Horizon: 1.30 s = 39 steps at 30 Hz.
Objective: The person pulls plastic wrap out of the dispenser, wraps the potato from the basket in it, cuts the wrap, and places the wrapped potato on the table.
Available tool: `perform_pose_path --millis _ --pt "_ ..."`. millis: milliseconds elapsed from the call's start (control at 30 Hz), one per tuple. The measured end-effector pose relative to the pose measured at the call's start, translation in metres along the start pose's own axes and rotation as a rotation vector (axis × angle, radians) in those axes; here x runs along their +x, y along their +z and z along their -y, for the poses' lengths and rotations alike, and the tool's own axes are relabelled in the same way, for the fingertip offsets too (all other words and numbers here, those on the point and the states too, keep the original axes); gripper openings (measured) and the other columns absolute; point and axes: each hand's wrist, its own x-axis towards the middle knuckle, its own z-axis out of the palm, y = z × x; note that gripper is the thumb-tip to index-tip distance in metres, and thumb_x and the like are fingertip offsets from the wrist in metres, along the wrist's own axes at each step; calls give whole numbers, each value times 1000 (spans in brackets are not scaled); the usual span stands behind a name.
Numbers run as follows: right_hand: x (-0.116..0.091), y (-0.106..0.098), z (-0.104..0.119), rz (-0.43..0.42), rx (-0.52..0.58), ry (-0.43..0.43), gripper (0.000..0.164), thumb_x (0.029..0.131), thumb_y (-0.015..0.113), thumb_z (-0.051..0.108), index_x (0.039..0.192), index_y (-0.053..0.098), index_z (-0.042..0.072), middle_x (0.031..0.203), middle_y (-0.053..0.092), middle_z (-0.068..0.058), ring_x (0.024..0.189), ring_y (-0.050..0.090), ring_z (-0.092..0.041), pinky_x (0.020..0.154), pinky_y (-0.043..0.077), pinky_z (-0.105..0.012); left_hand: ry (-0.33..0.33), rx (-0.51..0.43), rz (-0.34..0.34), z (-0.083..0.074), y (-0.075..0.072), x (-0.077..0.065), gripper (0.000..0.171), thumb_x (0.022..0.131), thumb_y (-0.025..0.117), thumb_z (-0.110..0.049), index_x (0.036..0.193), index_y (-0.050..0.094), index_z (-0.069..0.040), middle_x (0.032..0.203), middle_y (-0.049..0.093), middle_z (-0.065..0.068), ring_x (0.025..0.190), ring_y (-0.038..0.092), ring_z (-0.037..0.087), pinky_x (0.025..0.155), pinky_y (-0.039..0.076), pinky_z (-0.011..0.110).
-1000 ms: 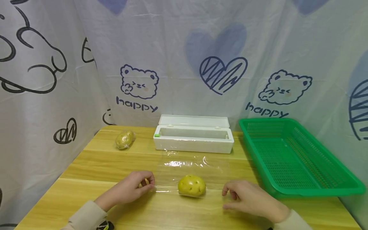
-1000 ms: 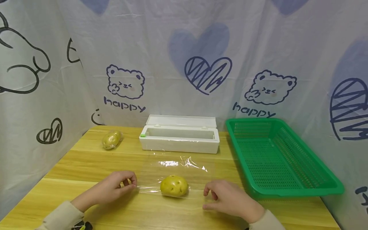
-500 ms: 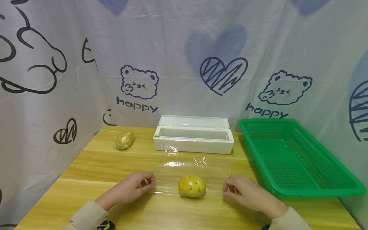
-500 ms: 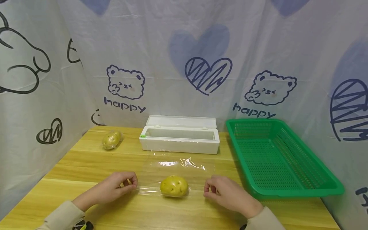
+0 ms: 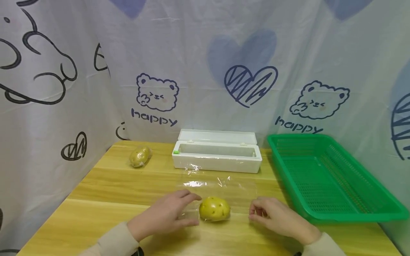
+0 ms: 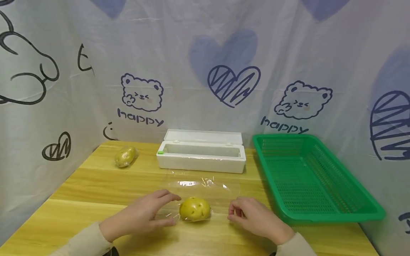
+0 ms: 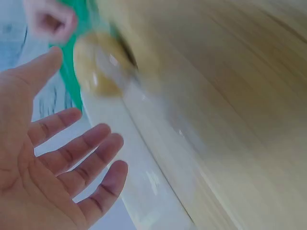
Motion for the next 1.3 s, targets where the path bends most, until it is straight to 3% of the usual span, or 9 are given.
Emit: perform_pose_path --millis 133,300,567,767,867,1033,1300 --pt "-1 0 1 -6 6 -10 15 103 73 27 90 67 27 77 54 18 70 46 5 61 45 -20 88 54 34 -12 12 20 72 95 80 -48 156 54 -20 141 66 2 120 68 18 103 60 40" --pt "-2 -2 3 1 13 -17 14 103 73 27 90 67 27 77 54 18 70 46 5 61 44 -19 95 39 78 -12 20 34 75 93 83 -42 159 52 -24 150 64 3 130 66 21 111 57 43" --pt "-2 -5 2 25 43 -15 13 104 72 26 92 67 26 78 55 17 70 47 5 61 46 -19 134 19 90 -7 18 43 67 90 86 -33 151 62 -19 141 71 4 126 69 20 106 60 36" --pt "-3 -8 1 48 56 -32 13 103 74 29 92 67 25 79 57 18 72 49 5 62 48 -19 131 -1 118 -9 13 44 65 92 85 -34 151 62 -19 142 71 3 126 69 18 110 57 36" --pt "-2 -12 5 54 40 -14 14 100 77 34 96 69 23 85 61 17 78 54 2 68 51 -22 121 -49 121 -9 12 46 62 91 86 -33 146 64 -14 140 72 3 119 72 15 106 59 32" --pt "4 -15 24 21 -37 7 32 95 81 47 110 71 21 101 70 10 92 63 -8 80 57 -28 98 -135 131 -9 13 47 53 89 89 -30 133 66 -12 133 74 5 108 74 12 94 61 24" --pt "32 4 53 -12 -254 -81 68 86 84 61 138 67 20 130 69 3 116 64 -16 103 59 -45 69 -197 137 -6 14 46 51 88 90 -30 131 67 -13 130 72 5 106 72 12 81 59 16"
